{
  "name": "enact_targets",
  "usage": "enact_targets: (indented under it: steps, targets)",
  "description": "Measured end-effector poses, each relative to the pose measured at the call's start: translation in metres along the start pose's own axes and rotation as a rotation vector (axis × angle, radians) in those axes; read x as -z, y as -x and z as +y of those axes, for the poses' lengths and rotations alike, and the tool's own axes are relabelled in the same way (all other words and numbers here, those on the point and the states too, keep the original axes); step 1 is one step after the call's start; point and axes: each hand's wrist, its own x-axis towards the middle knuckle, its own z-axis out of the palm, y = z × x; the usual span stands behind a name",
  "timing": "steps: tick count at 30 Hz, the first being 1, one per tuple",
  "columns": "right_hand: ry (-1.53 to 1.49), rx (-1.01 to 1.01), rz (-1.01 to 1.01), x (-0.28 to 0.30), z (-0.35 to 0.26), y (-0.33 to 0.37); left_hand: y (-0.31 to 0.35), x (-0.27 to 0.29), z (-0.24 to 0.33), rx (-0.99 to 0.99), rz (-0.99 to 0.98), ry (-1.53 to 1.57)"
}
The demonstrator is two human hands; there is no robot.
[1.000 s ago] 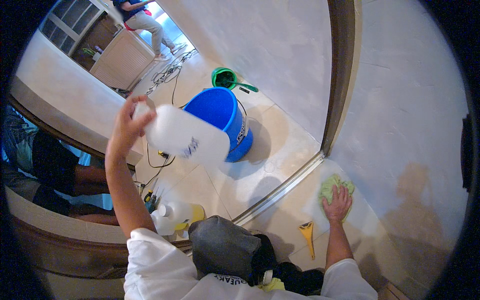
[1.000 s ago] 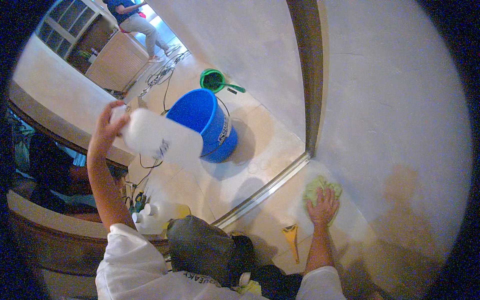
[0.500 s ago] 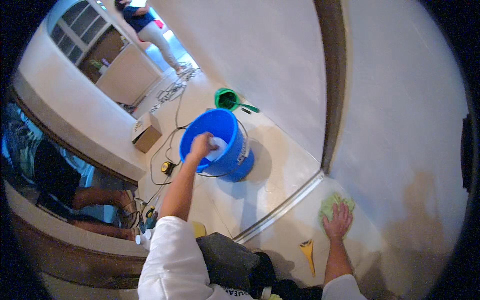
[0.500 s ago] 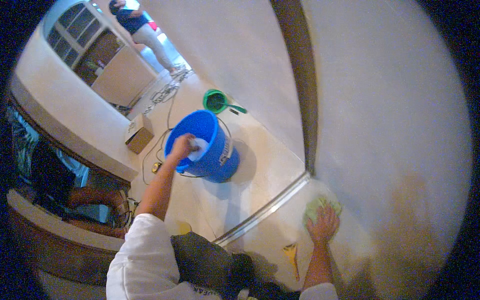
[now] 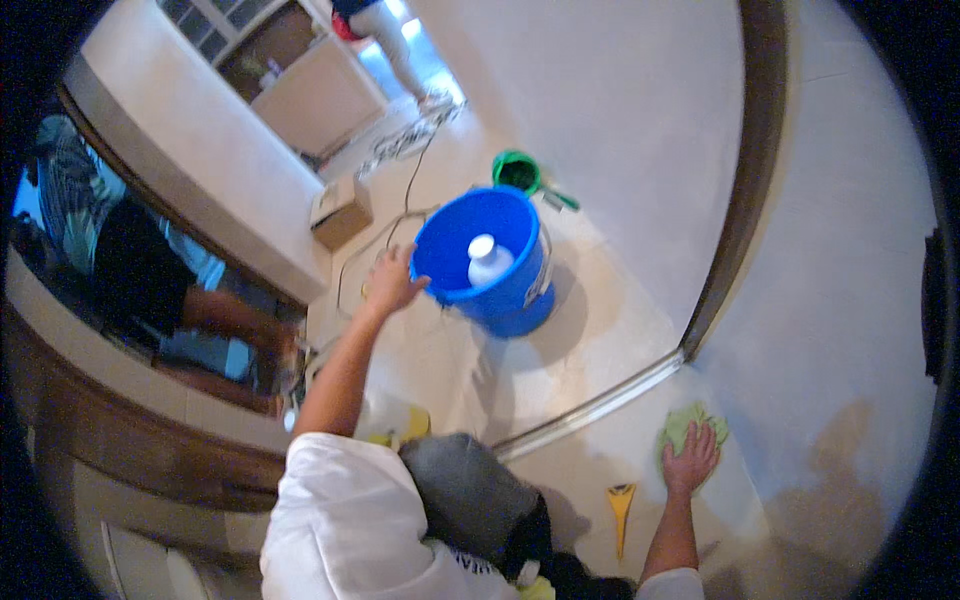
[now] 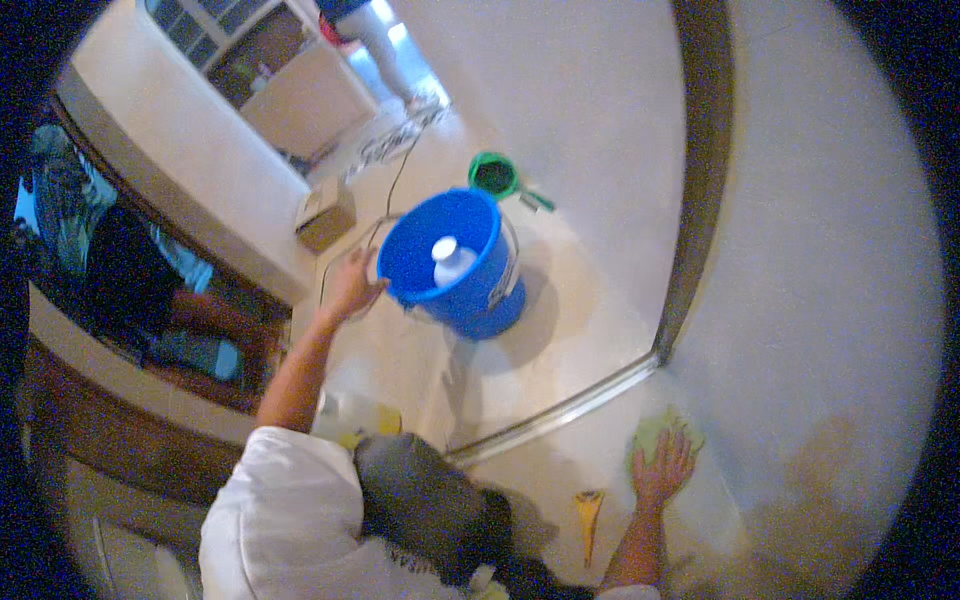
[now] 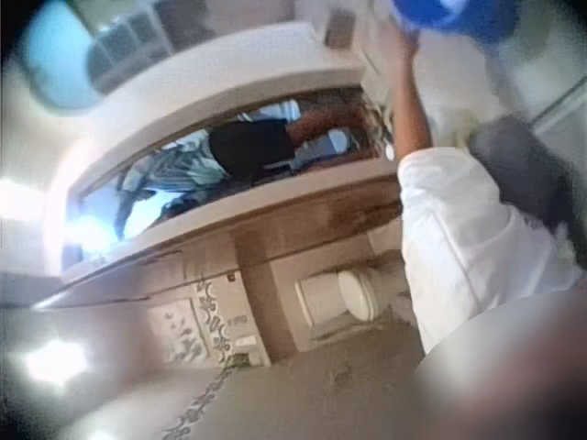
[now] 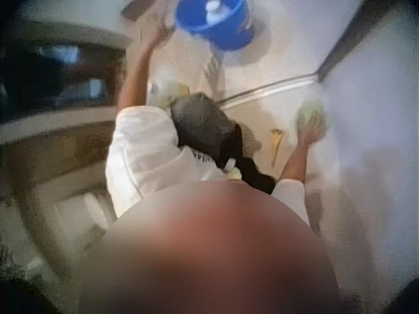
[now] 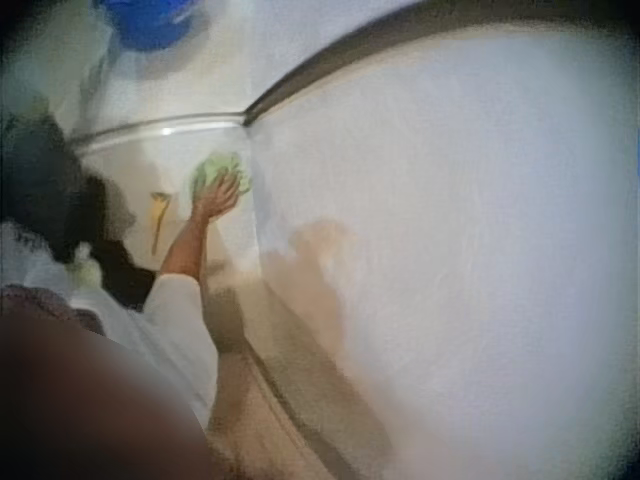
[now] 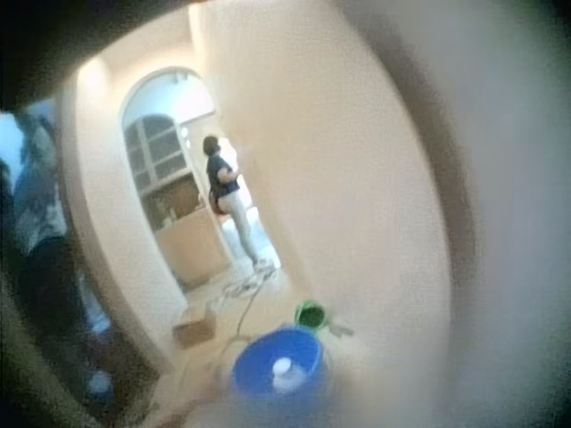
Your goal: The person kneels to wipe the baseboard with a cloth, then stands to rinse the cloth at the sink. They attach the cloth to a mop and proceed to mop the bathroom floor.
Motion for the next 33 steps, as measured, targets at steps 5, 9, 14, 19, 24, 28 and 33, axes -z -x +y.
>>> enact_targets:
  steps: [5, 9, 14, 19, 24, 28, 33]
  targets:
    - [0.129, -0.011, -0.005, 0.001, 0.005, -0.004, 0.072, 0.029, -0.058, 0.308, -0.242, -0.113]
    - [0.13, -0.01, -0.019, -0.015, 0.013, -0.01, 0.102, 0.024, -0.058, 0.45, -0.224, -0.233]
    - [0.195, -0.06, -0.02, 0.009, 0.009, -0.015, 0.108, -0.015, -0.055, 0.563, -0.304, -0.122]
    - [0.117, -0.032, 0.023, -0.014, 0.026, -0.009, 0.151, -0.073, -0.085, 0.323, -0.598, -0.102]
    - [0.095, -0.11, -0.084, 0.007, 0.011, -0.01, 0.171, -0.11, -0.088, 0.703, -0.395, 0.222]
    - [0.038, -0.076, -0.033, -0.001, 0.013, -0.014, 0.163, -0.072, -0.065, 0.632, -0.217, 0.249]
    - [0.062, -0.043, -0.014, 0.012, 0.013, -0.01, 0.124, 0.004, -0.042, 0.521, 0.168, 0.271]
